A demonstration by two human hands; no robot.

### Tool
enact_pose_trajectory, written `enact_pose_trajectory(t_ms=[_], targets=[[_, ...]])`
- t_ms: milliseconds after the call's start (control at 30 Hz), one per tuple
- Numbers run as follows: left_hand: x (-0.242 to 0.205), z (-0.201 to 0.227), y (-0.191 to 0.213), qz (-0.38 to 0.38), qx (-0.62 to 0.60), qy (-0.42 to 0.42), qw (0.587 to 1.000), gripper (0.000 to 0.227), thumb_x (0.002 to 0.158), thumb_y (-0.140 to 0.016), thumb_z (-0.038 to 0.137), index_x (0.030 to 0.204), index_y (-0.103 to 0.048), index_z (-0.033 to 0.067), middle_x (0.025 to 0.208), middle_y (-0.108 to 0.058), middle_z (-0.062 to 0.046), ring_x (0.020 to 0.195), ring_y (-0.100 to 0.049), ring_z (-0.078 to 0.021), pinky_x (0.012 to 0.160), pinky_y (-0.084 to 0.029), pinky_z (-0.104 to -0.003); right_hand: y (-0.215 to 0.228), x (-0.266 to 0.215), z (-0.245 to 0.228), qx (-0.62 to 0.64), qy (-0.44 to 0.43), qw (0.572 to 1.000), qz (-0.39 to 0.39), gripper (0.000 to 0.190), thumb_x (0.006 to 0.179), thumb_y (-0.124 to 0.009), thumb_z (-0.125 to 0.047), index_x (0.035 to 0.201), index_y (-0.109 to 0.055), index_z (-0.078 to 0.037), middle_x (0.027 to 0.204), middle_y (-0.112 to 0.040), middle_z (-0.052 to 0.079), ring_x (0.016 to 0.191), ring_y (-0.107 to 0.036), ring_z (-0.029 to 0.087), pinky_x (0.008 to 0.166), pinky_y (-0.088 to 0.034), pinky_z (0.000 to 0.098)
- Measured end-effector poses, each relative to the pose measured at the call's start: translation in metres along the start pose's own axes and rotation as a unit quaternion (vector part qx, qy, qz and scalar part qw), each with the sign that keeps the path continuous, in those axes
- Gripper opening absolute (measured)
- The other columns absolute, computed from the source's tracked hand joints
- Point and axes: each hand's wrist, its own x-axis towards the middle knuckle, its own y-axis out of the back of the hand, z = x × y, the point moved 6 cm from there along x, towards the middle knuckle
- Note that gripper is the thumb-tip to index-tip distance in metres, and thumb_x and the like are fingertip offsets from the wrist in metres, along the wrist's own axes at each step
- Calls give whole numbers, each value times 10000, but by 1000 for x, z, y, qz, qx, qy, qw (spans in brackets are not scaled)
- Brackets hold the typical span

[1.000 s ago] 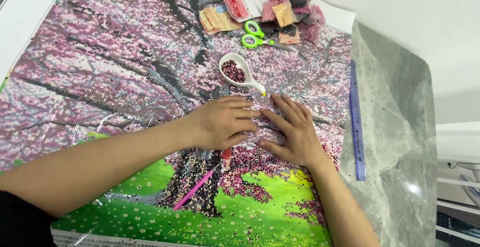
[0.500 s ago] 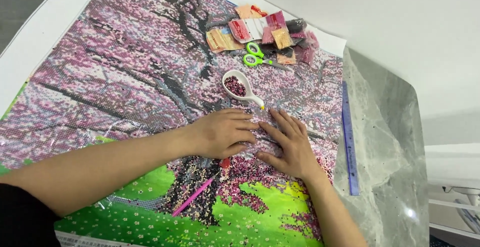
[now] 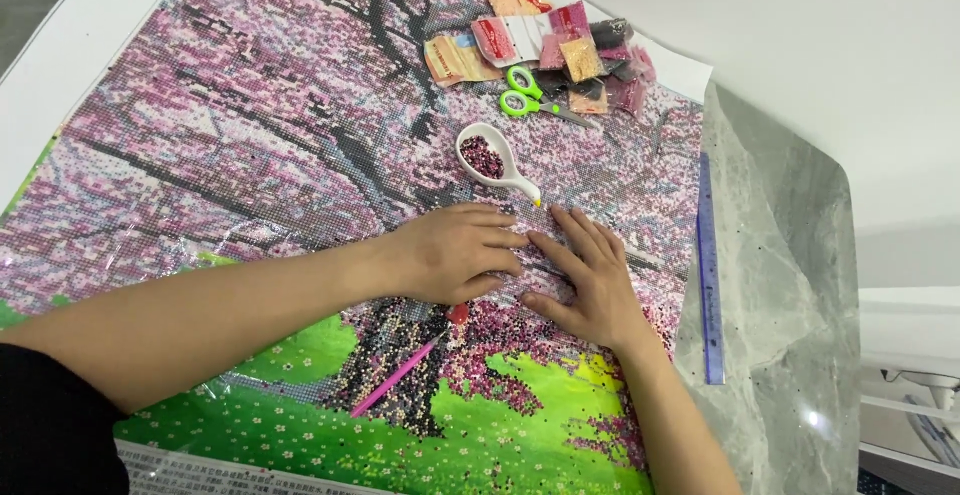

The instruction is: A person is meticulously placing small resin diamonds onto a sticky canvas using a specialized pen to create a mosaic-like picture.

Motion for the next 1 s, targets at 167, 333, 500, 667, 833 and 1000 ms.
enact_pose_trajectory(t_ms=[167, 333, 500, 667, 833, 1000], targets=[[-1, -1, -2, 10, 5, -4, 1000, 229, 912, -602, 218, 1104, -698, 137, 1202, -671, -137, 1293, -515, -341, 1103, -347, -500, 0, 1, 0, -14, -9, 1000, -9, 710, 797, -649, -627, 1379, -558, -231, 1491, -423, 193, 1401, -341, 402, 1088, -238, 559], [0, -2, -6, 15, 10, -4, 1000, 227, 912, -603, 226, 1104, -696, 147, 1206, -670, -124, 1290, -520, -332, 1105, -348, -495, -2, 0, 1, -16, -10, 1000, -12, 702, 795, -656, -619, 1374, -561, -233, 1494, -422, 184, 1399, -343, 406, 1088, -238, 561], [1, -1, -3, 8, 6, 0, 1000, 226, 909, -604, 217, 1103, -693, 143, 1218, -666, -126, 1290, -519, -335, 1105, -347, -501, -2, 2, 1, -11, -14, 1000, -19, 705, 795, -651, -622, 1372, -561, -228, 1497, -417, 191, 1398, -341, 412, 1085, -238, 572], [2, -2, -3, -8, 6, 4, 1000, 230, 921, -590, 221, 1112, -691, 143, 1239, -655, -126, 1301, -508, -331, 1105, -344, -498, -2, 2, 1, -17, -15, 999, -24, 708, 800, -642, -627, 1380, -551, -231, 1496, -415, 186, 1406, -329, 409, 1085, -236, 573], [1, -2, -4, -8, 2, 4, 1000, 234, 920, -588, 212, 1116, -692, 138, 1249, -650, -135, 1296, -510, -337, 1103, -345, -499, -1, 2, 2, -17, -16, 999, -28, 710, 805, -632, -634, 1385, -546, -232, 1502, -407, 187, 1410, -322, 407, 1088, -233, 575], [1, -2, -5, -8, 11, 4, 1000, 233, 920, -591, 223, 1117, -689, 147, 1259, -645, -130, 1304, -504, -331, 1107, -345, -496, 0, 2, 0, -11, -16, 999, -31, 707, 807, -632, -625, 1386, -545, -228, 1507, -399, 191, 1413, -312, 412, 1088, -226, 583]])
